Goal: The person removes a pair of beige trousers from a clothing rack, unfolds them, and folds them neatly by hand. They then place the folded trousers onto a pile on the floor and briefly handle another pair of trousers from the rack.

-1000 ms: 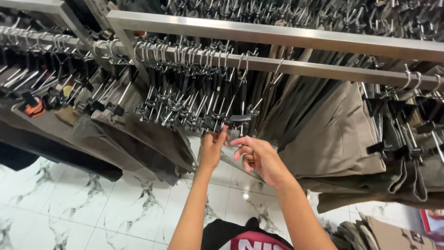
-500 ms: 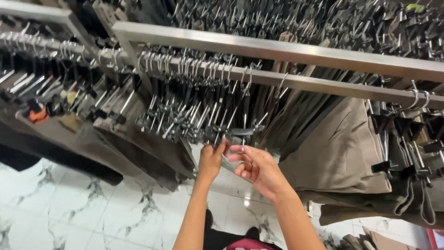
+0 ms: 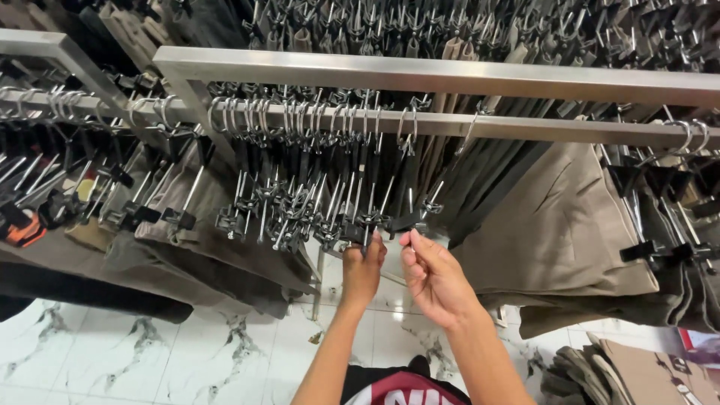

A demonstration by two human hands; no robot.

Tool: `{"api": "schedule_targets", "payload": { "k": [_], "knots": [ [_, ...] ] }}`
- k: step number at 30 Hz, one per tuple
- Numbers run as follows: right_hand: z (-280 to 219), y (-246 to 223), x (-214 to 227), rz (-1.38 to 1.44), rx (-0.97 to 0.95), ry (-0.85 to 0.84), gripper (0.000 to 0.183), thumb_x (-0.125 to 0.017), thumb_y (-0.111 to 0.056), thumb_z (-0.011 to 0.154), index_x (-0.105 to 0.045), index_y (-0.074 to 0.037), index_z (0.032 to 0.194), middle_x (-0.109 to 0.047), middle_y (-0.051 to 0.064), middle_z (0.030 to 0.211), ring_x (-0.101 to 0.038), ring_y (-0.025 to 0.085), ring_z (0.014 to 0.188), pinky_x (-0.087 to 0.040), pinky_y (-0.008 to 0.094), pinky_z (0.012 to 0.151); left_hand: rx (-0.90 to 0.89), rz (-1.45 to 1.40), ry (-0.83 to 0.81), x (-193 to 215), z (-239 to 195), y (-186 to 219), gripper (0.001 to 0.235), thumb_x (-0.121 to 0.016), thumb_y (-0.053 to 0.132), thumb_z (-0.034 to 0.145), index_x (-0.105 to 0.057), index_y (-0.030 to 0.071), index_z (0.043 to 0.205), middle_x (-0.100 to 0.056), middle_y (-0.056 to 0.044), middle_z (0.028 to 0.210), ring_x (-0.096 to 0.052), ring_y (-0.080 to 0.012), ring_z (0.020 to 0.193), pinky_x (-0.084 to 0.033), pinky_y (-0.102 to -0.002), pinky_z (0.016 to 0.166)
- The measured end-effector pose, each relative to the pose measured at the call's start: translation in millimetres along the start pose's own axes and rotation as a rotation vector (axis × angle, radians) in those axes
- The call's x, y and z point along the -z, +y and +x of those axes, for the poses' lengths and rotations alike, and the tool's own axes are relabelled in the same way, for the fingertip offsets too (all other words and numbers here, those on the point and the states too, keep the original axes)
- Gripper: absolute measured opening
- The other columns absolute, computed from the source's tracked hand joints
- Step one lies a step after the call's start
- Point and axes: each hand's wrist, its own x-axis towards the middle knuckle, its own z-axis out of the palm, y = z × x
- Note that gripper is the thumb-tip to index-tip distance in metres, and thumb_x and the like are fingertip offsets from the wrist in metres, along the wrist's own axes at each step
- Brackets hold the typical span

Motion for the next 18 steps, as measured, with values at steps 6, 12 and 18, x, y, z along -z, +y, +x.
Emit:
{"api": "schedule_targets", "payload": {
  "k": [6,12,18],
  "knots": [
    [-2,-6,-1,-0.080,0.074,0.014,0.023,-0.061,-0.021,0.105,-0.066,0.002,0.104,-0.054,0.003,0.065,-0.051,0.001,0.047,-0.048,0.009,0.046,-0.229,0.091,0.165,-7,-4,2,0.044,-0.053,0.028,0.104,-0.060,0.014,0.063,-0.062,-0.004,0.052,-0.055,-0.0223,0.052,-0.047,-0.031,0.062],
    [-5,-11,2,-0.175,0.109,0.045,0.023,-0.061,-0.021,0.105,-0.065,0.002,0.101,-0.052,0.004,0.061,-0.043,0.000,0.043,-0.043,0.008,0.042,-0.308,0.023,0.241,-13,-7,6,0.038,-0.053,0.021,0.103,-0.063,0.016,0.066,-0.063,0.000,0.052,-0.051,-0.0177,0.048,-0.048,-0.028,0.059],
    [-9,-17,5,-0.220,0.151,0.116,0.023,-0.062,-0.019,0.103,-0.066,0.003,0.099,-0.052,0.004,0.058,-0.041,0.001,0.041,-0.041,0.009,0.040,-0.332,0.041,0.272,-14,-7,9,0.038,-0.054,0.021,0.104,-0.065,0.016,0.068,-0.066,0.002,0.052,-0.050,-0.0165,0.047,-0.047,-0.027,0.057]
  ]
}}
